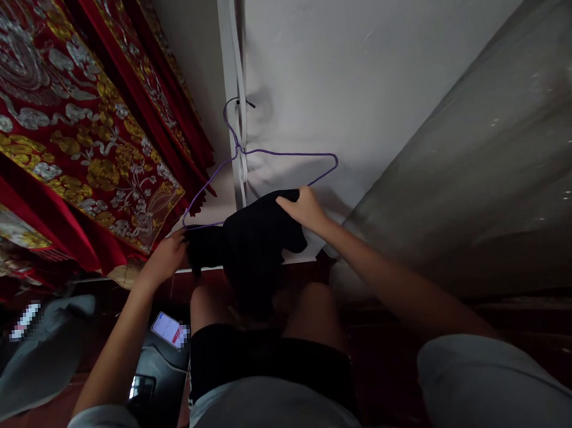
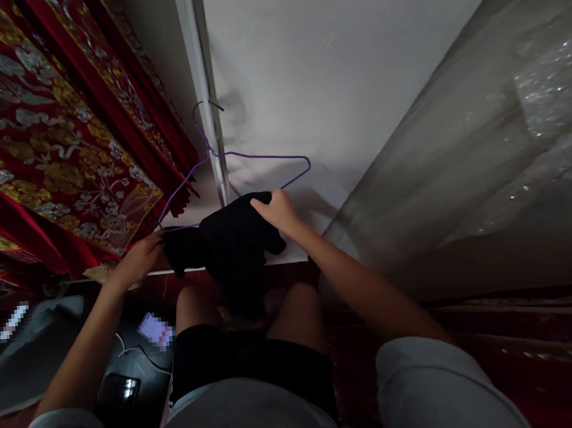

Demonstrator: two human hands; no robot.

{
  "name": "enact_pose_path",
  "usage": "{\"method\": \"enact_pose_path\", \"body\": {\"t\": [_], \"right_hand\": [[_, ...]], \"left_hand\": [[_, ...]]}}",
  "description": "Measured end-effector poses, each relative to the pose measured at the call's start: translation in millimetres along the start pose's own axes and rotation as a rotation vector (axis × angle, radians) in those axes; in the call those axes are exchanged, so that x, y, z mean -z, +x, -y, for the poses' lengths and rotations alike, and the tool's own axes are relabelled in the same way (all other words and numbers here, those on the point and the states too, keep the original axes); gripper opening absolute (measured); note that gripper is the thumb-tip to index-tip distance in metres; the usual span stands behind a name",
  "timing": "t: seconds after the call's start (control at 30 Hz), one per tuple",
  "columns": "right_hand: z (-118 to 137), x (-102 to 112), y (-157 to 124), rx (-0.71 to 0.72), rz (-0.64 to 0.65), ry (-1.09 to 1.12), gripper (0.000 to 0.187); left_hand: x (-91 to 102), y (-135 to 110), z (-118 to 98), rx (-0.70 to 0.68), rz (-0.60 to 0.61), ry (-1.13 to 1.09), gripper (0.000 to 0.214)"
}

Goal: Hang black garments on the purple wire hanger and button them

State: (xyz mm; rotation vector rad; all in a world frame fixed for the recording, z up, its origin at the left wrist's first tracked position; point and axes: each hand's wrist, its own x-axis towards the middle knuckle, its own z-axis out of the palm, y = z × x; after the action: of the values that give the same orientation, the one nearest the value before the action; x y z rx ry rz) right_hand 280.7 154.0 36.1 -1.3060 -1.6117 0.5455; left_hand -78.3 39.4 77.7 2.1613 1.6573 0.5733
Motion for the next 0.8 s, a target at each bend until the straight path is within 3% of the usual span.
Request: {"method": "enact_pose_path", "body": {"t": [0.13, 0.23, 0.33, 0.43, 0.5, 0.53, 0.6, 0.7, 0.73, 0.8], "right_hand": [[13.3, 12.2, -10.4, -0.003, 0.002, -0.016, 0.015], [22.8, 10.9, -18.8, -0.018, 0.055, 0.059, 0.014], [24.7, 15.2, -20.3, 0.032, 0.064, 0.043, 0.017], [16.7, 36.1, -9.1, 0.114, -0.145, -0.047, 0.037], [11.3, 58.6, 2.9, 0.099, -0.208, -0.053, 0.039], [10.3, 71.3, 8.9, 0.073, -0.168, -0.039, 0.031], [12.5, 96.4, 19.2, -0.003, 0.035, 0.011, 0.014], [22.2, 123.9, 28.1, -0.157, 0.389, 0.147, 0.022], [24.9, 127.9, 29.5, -0.19, 0.442, 0.19, 0.023], [27.1, 126.3, 29.9, -0.158, 0.37, 0.23, 0.025]], "left_hand": [[0.1, 17.4, -25.0, -0.098, -0.328, -0.07, 0.028], [10.4, 45.3, -43.6, -0.2, -0.468, -0.163, 0.026], [24.7, 72.7, -53.4, -0.265, -0.471, -0.137, 0.039], [37.5, 87.0, -53.3, -0.252, -0.449, -0.027, 0.04], [42.4, 89.6, -49.6, -0.271, -0.435, 0.014, 0.036], [43.7, 89.9, -47.1, -0.283, -0.434, 0.024, 0.034], [45.0, 90.3, -40.9, -0.287, -0.471, 0.029, 0.027], [46.1, 93.2, -31.4, -0.222, -0.559, -0.015, 0.012], [46.1, 95.0, -30.0, -0.186, -0.564, -0.042, 0.012], [43.8, 99.5, -33.2, -0.14, -0.546, -0.099, 0.017]]}}
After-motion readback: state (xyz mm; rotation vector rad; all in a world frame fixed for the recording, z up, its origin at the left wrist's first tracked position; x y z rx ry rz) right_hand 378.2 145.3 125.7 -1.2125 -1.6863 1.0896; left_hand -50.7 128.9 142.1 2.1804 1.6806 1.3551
